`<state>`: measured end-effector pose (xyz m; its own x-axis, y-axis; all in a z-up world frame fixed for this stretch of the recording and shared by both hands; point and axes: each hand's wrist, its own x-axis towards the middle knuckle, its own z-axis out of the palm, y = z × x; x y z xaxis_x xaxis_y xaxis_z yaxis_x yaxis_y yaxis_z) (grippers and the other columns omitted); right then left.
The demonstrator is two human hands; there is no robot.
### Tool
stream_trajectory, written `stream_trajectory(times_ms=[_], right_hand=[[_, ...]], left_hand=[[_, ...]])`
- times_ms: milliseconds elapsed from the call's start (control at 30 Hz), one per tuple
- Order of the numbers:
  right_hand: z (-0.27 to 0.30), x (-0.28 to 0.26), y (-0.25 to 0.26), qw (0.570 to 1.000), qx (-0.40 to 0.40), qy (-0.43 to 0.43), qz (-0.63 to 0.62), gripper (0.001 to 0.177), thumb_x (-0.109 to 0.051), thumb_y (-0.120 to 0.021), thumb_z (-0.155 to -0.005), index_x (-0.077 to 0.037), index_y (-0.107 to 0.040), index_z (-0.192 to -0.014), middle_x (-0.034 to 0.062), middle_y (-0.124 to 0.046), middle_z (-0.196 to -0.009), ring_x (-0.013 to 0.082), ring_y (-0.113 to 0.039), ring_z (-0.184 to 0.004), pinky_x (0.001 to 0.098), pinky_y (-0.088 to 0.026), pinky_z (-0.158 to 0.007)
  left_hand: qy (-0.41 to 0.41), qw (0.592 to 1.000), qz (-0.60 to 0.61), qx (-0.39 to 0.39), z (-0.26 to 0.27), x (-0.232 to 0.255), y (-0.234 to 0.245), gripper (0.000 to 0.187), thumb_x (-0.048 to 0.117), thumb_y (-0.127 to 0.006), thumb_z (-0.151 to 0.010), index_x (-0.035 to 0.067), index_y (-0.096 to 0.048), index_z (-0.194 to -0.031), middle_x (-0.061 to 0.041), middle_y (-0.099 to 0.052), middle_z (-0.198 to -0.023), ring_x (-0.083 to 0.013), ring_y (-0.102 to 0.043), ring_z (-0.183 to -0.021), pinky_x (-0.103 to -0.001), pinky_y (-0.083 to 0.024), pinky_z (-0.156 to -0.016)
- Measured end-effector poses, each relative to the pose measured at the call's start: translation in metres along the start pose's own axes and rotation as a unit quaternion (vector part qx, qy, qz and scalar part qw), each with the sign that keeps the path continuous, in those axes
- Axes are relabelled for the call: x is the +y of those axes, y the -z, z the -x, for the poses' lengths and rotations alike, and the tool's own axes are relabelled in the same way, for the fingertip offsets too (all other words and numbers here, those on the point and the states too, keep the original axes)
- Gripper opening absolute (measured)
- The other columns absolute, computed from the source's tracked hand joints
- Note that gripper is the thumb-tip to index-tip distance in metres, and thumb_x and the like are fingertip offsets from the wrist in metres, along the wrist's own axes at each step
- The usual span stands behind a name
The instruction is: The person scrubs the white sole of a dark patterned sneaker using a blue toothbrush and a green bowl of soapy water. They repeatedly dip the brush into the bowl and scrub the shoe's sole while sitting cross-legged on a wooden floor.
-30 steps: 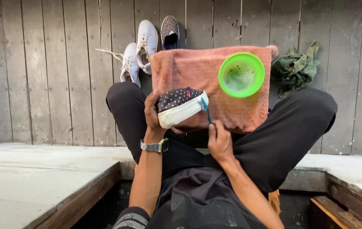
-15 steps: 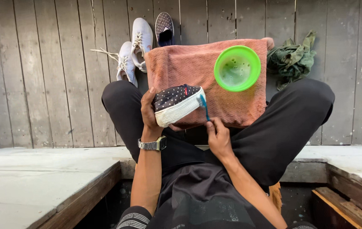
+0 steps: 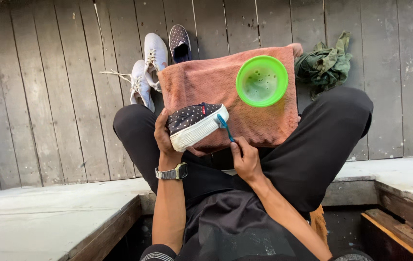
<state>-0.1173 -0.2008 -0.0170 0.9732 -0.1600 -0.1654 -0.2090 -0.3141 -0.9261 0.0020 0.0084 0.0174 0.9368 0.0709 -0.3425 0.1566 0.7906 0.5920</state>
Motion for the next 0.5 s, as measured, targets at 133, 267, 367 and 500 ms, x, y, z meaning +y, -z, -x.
stream_trajectory(times_ms=[133,267,367,500], right_hand=[[-0.015,0.014,0.001,0.999,0.016,-0.007,0.041,0.024,-0.028,-0.050,-0.106,-0.013,-0.064,-0.094,0.0190,-0.058,-0.063,0.0390,-0.064,-0.061,0.0482,-0.051,-0.061],[-0.013,0.014,0.000,1.000,0.005,-0.020,0.018,0.028,-0.025,-0.045,-0.111,-0.015,-0.065,-0.093,0.0123,-0.061,-0.064,0.0282,-0.062,-0.059,0.0408,-0.052,-0.062],[-0.017,0.023,0.000,0.999,0.000,-0.042,0.018,0.026,-0.024,-0.047,-0.110,-0.013,-0.064,-0.093,0.0130,-0.061,-0.065,0.0305,-0.062,-0.061,0.0430,-0.051,-0.062],[-0.014,0.023,-0.002,0.999,0.005,-0.040,0.025,0.025,-0.026,-0.050,-0.108,-0.014,-0.066,-0.094,0.0143,-0.063,-0.066,0.0325,-0.065,-0.064,0.0451,-0.051,-0.064]], left_hand=[[0.005,0.999,-0.054,0.004,-0.003,0.002,0.001,0.039,0.023,-0.059,-0.097,0.009,-0.054,-0.061,-0.013,-0.058,-0.051,-0.0134,-0.054,-0.037,-0.023,-0.038,-0.036],[-0.068,0.992,-0.101,-0.039,-0.010,0.002,0.003,0.039,0.016,-0.048,-0.102,0.007,-0.050,-0.065,-0.008,-0.044,-0.048,-0.0115,-0.042,-0.034,-0.022,-0.032,-0.035],[-0.049,0.995,-0.082,-0.038,0.001,0.013,-0.017,0.038,0.020,-0.051,-0.104,0.008,-0.049,-0.068,-0.004,-0.043,-0.055,-0.0101,-0.043,-0.040,-0.020,-0.035,-0.040],[-0.013,0.998,-0.050,-0.033,0.005,0.021,-0.020,0.039,0.028,-0.051,-0.105,0.012,-0.046,-0.070,-0.001,-0.041,-0.063,-0.0093,-0.046,-0.051,-0.019,-0.038,-0.050]])
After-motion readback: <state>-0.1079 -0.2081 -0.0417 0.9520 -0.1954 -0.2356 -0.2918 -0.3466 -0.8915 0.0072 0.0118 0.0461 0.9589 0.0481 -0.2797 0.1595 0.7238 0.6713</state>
